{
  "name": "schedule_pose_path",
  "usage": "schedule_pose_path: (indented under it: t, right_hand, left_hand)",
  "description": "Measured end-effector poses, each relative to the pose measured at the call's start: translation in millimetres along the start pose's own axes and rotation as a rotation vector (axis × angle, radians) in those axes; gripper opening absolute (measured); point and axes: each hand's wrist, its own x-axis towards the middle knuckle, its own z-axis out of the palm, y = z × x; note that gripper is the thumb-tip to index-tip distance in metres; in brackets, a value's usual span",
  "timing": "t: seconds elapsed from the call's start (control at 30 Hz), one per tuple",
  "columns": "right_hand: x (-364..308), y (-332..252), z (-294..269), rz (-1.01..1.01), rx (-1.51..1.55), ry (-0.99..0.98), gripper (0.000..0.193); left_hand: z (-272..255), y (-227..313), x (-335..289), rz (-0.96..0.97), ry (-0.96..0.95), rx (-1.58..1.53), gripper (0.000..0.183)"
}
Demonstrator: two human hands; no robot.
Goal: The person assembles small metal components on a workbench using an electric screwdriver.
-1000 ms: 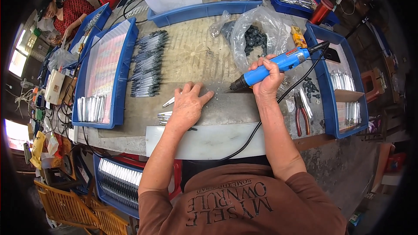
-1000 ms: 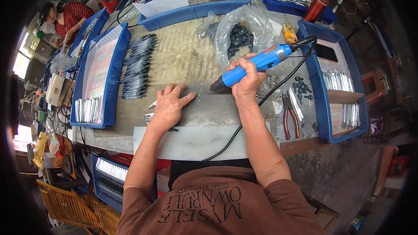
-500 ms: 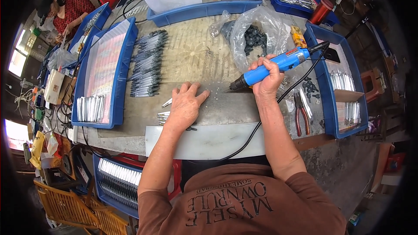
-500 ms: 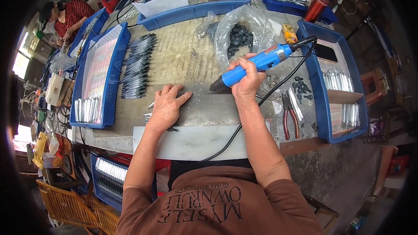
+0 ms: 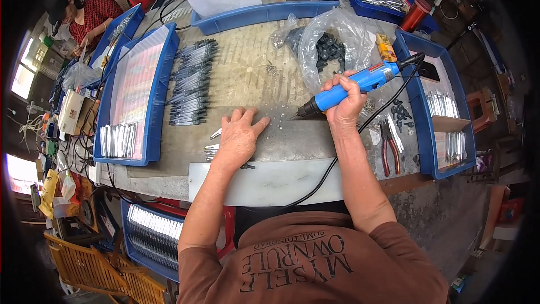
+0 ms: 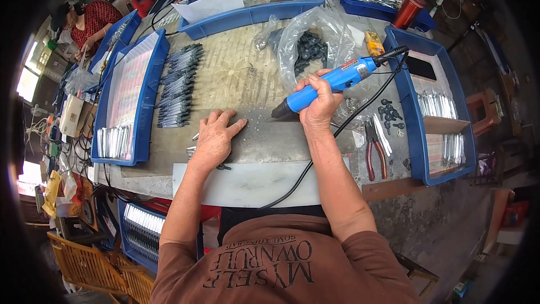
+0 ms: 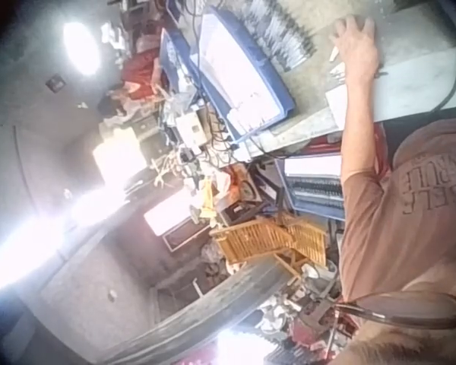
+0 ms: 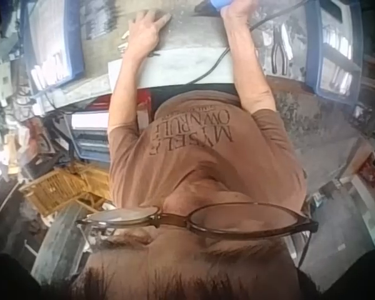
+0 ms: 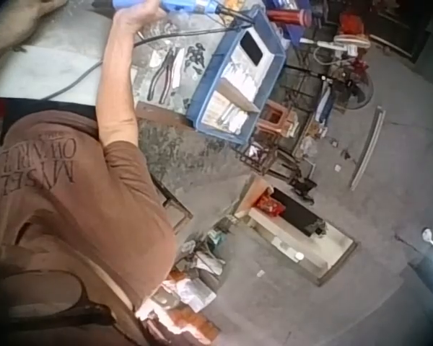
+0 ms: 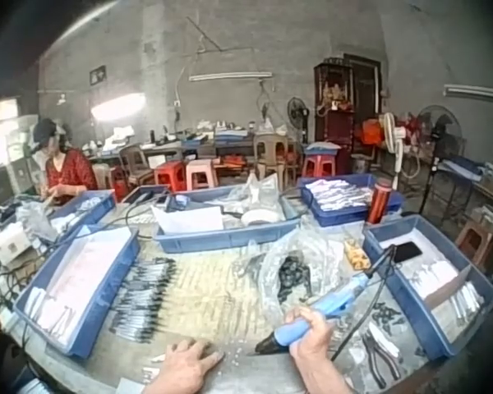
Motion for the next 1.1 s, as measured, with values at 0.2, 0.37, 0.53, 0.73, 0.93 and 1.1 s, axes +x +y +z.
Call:
schedule_pose_path:
  t: [0.2, 0.37, 0.53, 0.73, 0.93, 1.1]
  right_hand:
    - [2, 2, -3, -0.007, -0.003, 0.001, 0.022]
    - [1, 2, -2, 0.001, -0.01, 0.0, 0.022]
    - [0, 2, 0, -0.005, -0.007, 0.0, 0.022]
    - [1, 0, -1, -0.009, 0.004, 0.009, 0.022]
    - [0, 0, 0, -0.001, 0.001, -0.008, 0.022]
    - [0, -1, 0, -0.002, 0.003, 0.0, 0.022]
  left_hand:
    - [-2, -5, -7, -0.012, 0.016, -0.016, 0.039]
    - [-4, -4, -7, -0.006, 0.039, -0.019, 0.039]
    - [-6, -3, -8, 0.012, 0.04, 0.002, 0.039]
    - [-1, -22, -13, -0.135, 0.193, -0.031, 0.033]
    - [12, -41, -19, -0.215, 0.198, -0.117, 0.022]
    - [14, -41, -12, -0.259, 0.199, -0.199, 0.019]
